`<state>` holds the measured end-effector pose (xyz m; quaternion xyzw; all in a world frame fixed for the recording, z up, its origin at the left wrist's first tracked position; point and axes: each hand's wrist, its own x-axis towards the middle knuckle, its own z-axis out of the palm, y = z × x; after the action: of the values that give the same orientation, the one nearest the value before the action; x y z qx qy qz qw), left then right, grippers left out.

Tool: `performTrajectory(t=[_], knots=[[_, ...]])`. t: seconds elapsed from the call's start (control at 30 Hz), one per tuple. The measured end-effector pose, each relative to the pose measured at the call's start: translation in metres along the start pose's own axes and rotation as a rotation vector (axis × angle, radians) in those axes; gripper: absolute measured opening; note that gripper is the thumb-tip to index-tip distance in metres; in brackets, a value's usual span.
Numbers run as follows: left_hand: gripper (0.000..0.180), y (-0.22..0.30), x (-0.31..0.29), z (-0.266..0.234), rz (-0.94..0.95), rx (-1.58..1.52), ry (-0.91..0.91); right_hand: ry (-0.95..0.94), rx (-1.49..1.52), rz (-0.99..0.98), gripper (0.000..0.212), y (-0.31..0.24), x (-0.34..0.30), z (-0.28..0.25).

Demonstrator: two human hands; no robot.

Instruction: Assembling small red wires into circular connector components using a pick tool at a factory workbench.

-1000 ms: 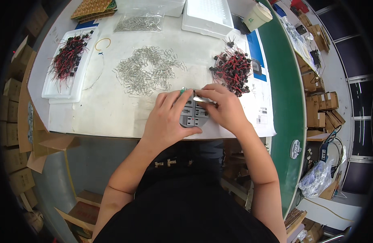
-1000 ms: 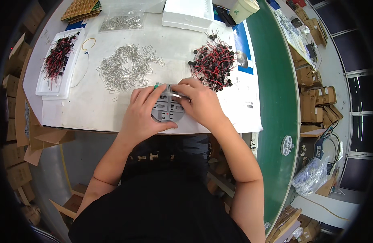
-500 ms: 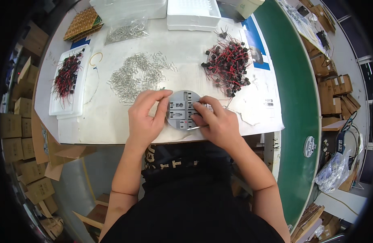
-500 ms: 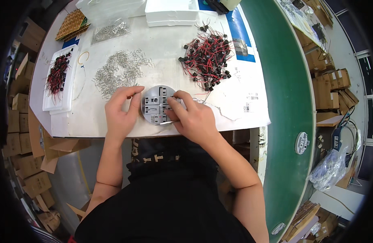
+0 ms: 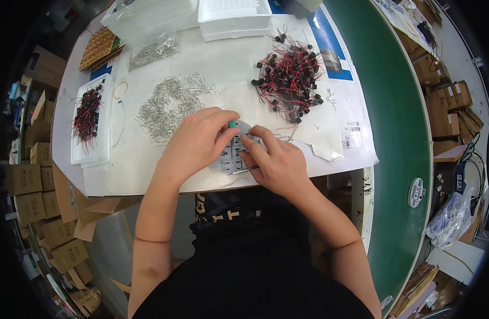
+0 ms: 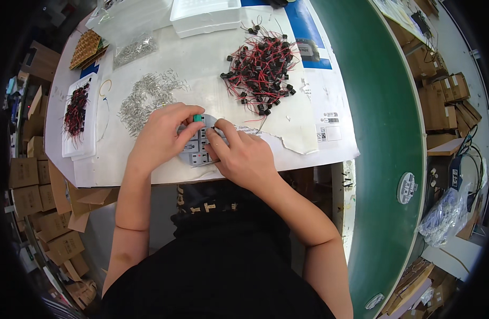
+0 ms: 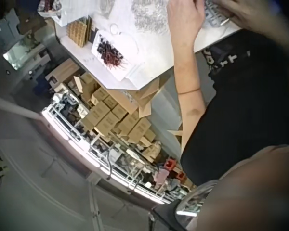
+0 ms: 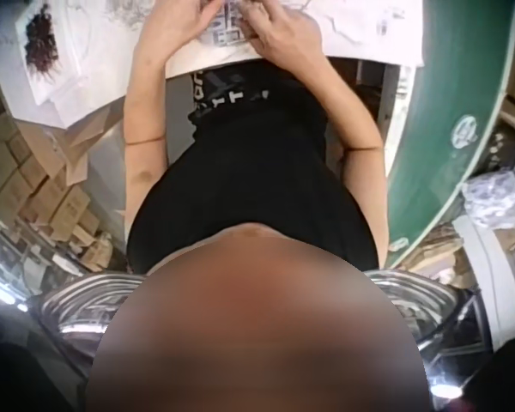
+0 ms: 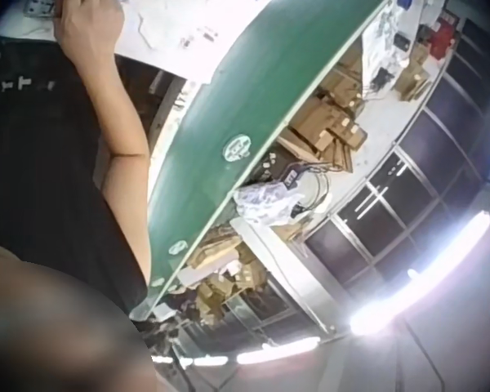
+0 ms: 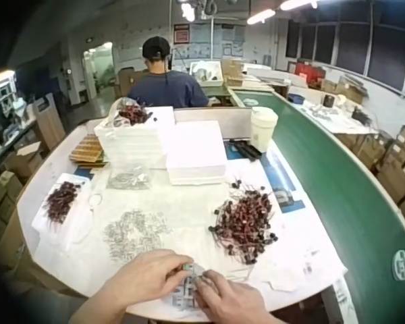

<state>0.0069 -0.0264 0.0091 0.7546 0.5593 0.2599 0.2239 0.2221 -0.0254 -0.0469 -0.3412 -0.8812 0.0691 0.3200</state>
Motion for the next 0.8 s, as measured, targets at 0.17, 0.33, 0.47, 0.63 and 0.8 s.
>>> performTrajectory(t=[0.17, 0.33, 0.47, 0.63, 0.8], knots=[[0.02, 0.0, 0.002, 0.008, -0.002, 0.051, -0.013, 0.007, 0.001, 0.01, 0.031, -0.001, 0.001, 0.001], [0.02, -0.001, -0.002, 0.015, 0.017, 0.106, 0.036, -0.01, 0.171, 0.177, 0.023, 0.015, 0.003, -0.033], [0.023, -0.008, -0.006, 0.02, -0.007, 0.021, 0.052, -0.129, 0.044, 0.391, 0.021, 0.061, 0.012, -0.065], [0.03, -0.011, -0.011, 0.026, -0.073, -0.103, 0.079, -0.17, 0.002, 0.379, 0.024, 0.077, 0.011, -0.066], [0.043, 0.006, -0.015, 0.015, 0.174, 0.012, 0.419, -0.138, 0.103, 0.325, 0.024, 0.05, 0.016, -0.078]])
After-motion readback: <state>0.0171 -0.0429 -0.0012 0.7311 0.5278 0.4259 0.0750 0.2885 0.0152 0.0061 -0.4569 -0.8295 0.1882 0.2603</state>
